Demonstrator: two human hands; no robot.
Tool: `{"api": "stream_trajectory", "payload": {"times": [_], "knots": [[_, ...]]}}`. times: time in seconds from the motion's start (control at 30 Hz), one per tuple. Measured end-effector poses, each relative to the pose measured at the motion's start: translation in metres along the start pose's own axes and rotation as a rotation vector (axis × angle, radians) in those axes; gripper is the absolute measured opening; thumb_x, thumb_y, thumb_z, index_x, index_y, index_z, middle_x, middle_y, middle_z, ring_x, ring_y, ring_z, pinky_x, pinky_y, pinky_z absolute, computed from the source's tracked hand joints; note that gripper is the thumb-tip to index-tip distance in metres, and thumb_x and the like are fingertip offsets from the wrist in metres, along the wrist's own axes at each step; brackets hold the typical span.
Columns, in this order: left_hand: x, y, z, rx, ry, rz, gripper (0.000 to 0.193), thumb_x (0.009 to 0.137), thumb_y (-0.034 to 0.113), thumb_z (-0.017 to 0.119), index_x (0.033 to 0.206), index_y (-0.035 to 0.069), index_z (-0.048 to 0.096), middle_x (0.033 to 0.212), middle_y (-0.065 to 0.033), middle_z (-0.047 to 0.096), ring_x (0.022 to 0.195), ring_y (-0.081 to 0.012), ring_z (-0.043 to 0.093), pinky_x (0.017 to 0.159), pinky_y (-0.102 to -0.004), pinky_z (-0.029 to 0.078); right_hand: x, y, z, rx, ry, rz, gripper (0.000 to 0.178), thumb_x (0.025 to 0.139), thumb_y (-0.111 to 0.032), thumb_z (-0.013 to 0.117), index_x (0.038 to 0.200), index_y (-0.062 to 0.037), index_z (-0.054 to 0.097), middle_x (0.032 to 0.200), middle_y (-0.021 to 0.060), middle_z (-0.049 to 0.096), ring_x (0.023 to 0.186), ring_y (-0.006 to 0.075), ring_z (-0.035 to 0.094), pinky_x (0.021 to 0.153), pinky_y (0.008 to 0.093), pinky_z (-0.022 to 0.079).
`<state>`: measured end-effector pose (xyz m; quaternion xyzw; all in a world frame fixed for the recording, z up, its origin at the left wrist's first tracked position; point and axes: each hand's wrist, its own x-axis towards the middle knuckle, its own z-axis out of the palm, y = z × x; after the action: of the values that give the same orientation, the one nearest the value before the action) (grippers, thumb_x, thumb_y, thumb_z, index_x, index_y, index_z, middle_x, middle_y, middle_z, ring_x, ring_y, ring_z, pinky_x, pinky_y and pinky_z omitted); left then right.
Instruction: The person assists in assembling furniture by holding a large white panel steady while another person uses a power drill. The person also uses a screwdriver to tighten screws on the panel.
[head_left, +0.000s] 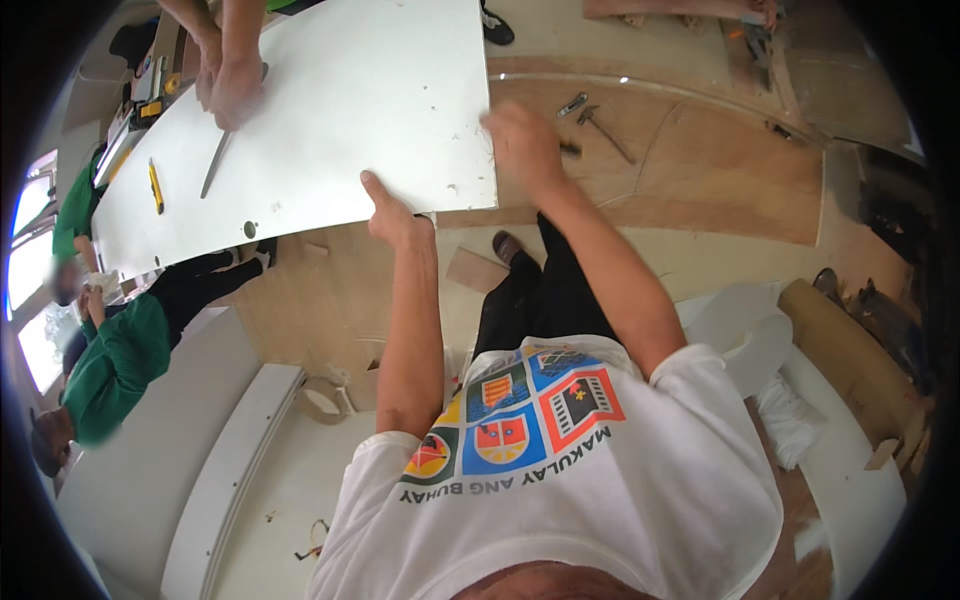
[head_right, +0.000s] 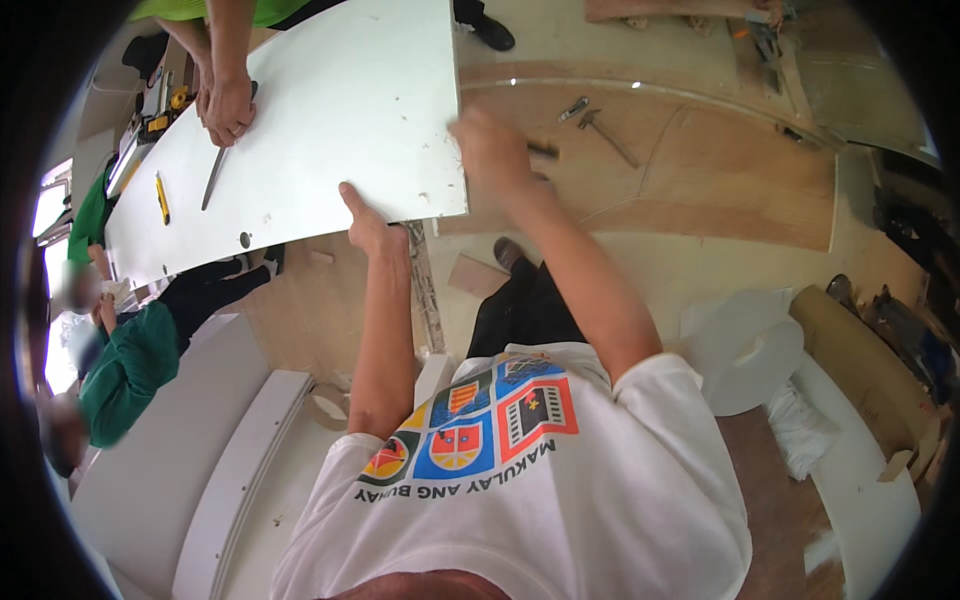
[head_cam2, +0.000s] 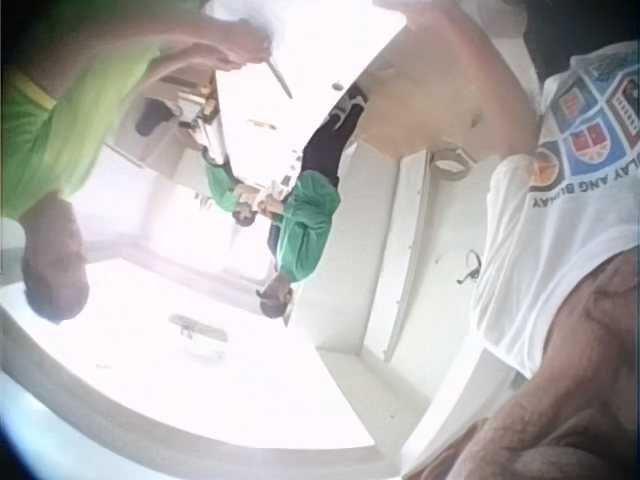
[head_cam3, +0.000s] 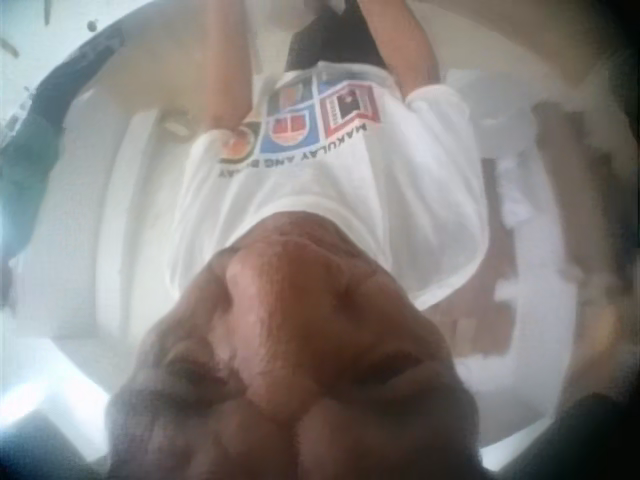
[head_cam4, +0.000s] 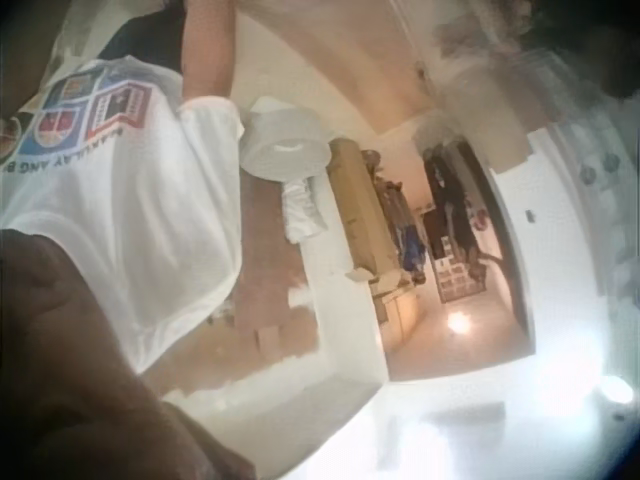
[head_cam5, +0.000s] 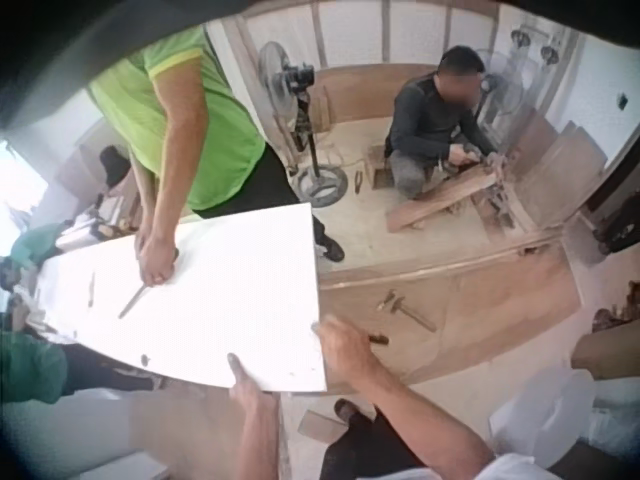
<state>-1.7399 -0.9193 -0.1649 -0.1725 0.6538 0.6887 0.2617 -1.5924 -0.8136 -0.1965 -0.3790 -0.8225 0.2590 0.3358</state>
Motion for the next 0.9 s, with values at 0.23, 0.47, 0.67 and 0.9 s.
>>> {"api": "stream_trajectory", "payload": {"times": [0.23, 0.47, 0.67, 0.9], "knots": [[0.012, 0.001, -0.033, -0.052, -0.178, -0.107, 0.056, 0.097, 0.039, 0.068, 0.120, -0.011, 0.057, 0.118, -0.0171, 0.064, 0.095, -0.0257, 0.067, 0.078, -0.0372, 0.061, -0.133, -0.073, -0.060, 0.288, -0.091, 0.279, 0.010, 0.088, -0.008, 0.071, 0.095, -0.0010, 0.071, 0.087, 0.0105, 0.070, 0.074, 0.0219, 0.069, 0.065, 0.0353, 0.055], [-0.003, -0.057, -0.111, 0.272, -0.242, 0.063, 0.062, 0.092, 0.036, 0.074, 0.133, 0.001, 0.044, 0.104, -0.0122, 0.063, 0.091, -0.0225, 0.068, 0.070, -0.0352, 0.057, -0.008, -0.111, -0.025, 0.806, -0.374, 0.674, 0.018, 0.093, -0.011, 0.070, 0.099, 0.0054, 0.071, 0.086, 0.0081, 0.071, 0.076, 0.0153, 0.071, 0.067, 0.0283, 0.057], [-0.053, -0.035, -0.110, 0.220, -0.397, -0.243, 0.049, 0.093, 0.040, 0.072, 0.118, 0.000, 0.057, 0.102, -0.0078, 0.065, 0.087, -0.0146, 0.065, 0.068, -0.0288, 0.056, 0.121, -0.157, 0.109, 0.865, -0.751, 0.537, 0.022, 0.092, -0.011, 0.071, 0.098, 0.0093, 0.068, 0.084, 0.0121, 0.069, 0.072, 0.0180, 0.070, 0.067, 0.0302, 0.058], [-0.030, -0.032, -0.090, 0.072, -0.233, -0.224, 0.055, 0.099, 0.042, 0.063, 0.133, 0.001, 0.048, 0.117, -0.0122, 0.064, 0.099, -0.0211, 0.067, 0.076, -0.0349, 0.060, 0.214, -0.207, 0.237, 0.424, -0.600, -0.226, 0.026, 0.092, -0.025, 0.064, 0.108, -0.0062, 0.073, 0.101, 0.0153, 0.073, 0.097, 0.0367, 0.068, 0.086, 0.0429, 0.053]]}}
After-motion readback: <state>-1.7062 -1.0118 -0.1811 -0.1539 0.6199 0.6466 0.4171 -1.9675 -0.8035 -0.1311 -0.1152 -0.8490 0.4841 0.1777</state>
